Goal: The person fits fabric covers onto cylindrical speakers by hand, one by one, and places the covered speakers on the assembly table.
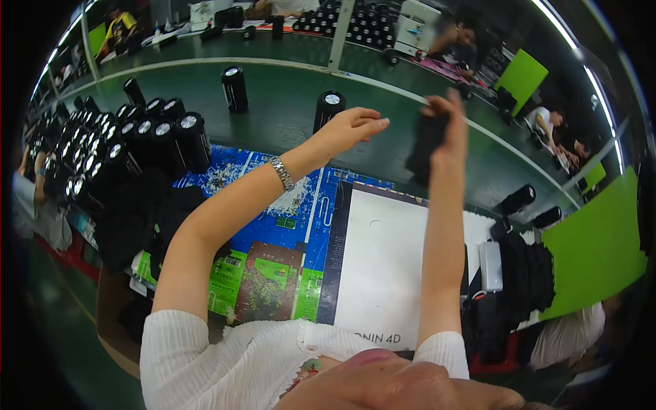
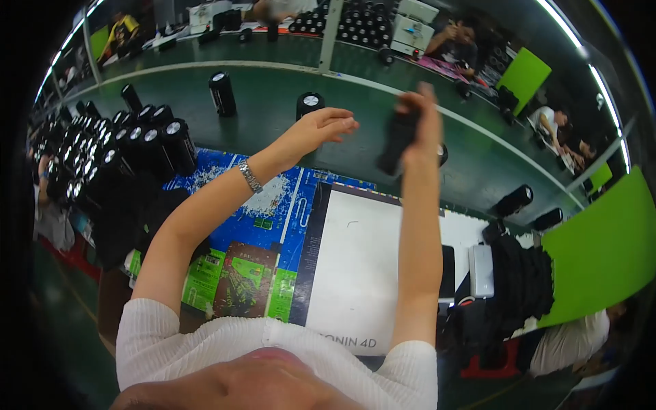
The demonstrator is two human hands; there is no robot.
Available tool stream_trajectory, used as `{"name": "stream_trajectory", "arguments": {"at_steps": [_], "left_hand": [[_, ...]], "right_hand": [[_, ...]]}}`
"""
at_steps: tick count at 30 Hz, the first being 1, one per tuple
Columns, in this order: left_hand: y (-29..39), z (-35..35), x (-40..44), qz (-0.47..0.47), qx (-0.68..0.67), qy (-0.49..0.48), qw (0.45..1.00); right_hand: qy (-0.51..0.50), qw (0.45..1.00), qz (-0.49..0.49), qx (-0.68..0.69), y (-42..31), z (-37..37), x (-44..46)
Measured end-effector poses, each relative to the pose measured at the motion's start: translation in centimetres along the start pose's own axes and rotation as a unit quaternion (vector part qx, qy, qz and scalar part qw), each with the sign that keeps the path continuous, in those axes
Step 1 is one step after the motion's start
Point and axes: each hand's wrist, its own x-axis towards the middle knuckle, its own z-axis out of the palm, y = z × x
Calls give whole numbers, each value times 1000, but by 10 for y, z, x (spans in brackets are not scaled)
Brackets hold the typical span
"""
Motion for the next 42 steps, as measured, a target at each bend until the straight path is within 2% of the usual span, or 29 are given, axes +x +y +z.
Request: {"name": "stream_trajectory", "arguments": {"at_steps": [1, 4, 6, 9, 11, 13, 14, 16, 17, 20, 24, 27, 31, 34, 35, 38, 41, 42], "left_hand": [[4, 3, 1, -12, -25, -31, 999], [6, -14, 0, -39, 16, -135, 990], [12, -23, -8, -17, -59, -73, 995], [23, -33, -12, 29, -150, 15, 988], [22, -48, -10, 13, -174, -3, 985], [18, -57, -7, -11, -168, -5, 986], [16, -56, -8, -3, -222, -9, 975], [15, -50, -10, 11, -328, -18, 944], [10, -50, -9, -14, -360, 6, 933], [27, -45, -16, -56, -404, 31, 913], [6, -52, -13, -26, -344, 7, 938], [1, -50, -10, 22, -308, 30, 951], [10, -46, -19, 31, -267, 2, 963], [17, -41, -28, 12, -269, -16, 963], [18, -41, -30, 2, -277, -19, 961], [8, -43, -27, -9, -270, 3, 963], [-3, -32, -28, 70, -33, 136, 988], [1, -30, -30, 181, 107, 147, 967]], "right_hand": [[-58, 996, 60, -24, 11, 13, -5], [-117, 991, 45, -40, 28, 44, -25], [-139, 988, 13, -64, 29, 52, -38], [-177, 981, 78, 4, 30, 49, -42], [-215, 968, 118, 51, 35, 48, -45], [-197, 968, 157, 16, 50, 41, -44], [-186, 966, 178, -1, 55, 38, -44], [-178, 973, 141, 37, 50, 42, -46], [-168, 977, 119, 48, 47, 43, -47], [-174, 979, 85, 69, 50, 26, -35], [-132, 988, 58, 46, 39, 27, -43], [-78, 977, -98, -173, 50, 38, -59], [-55, 907, -274, -315, 67, 40, -73], [-84, 958, -188, -200, 73, 33, -65], [-116, 966, -159, -171, 75, 29, -62], [-118, 989, -42, -84, 76, 25, -63], [-95, 993, 62, -34, 70, 25, -66], [-90, 993, 75, -33, 68, 24, -65]]}}
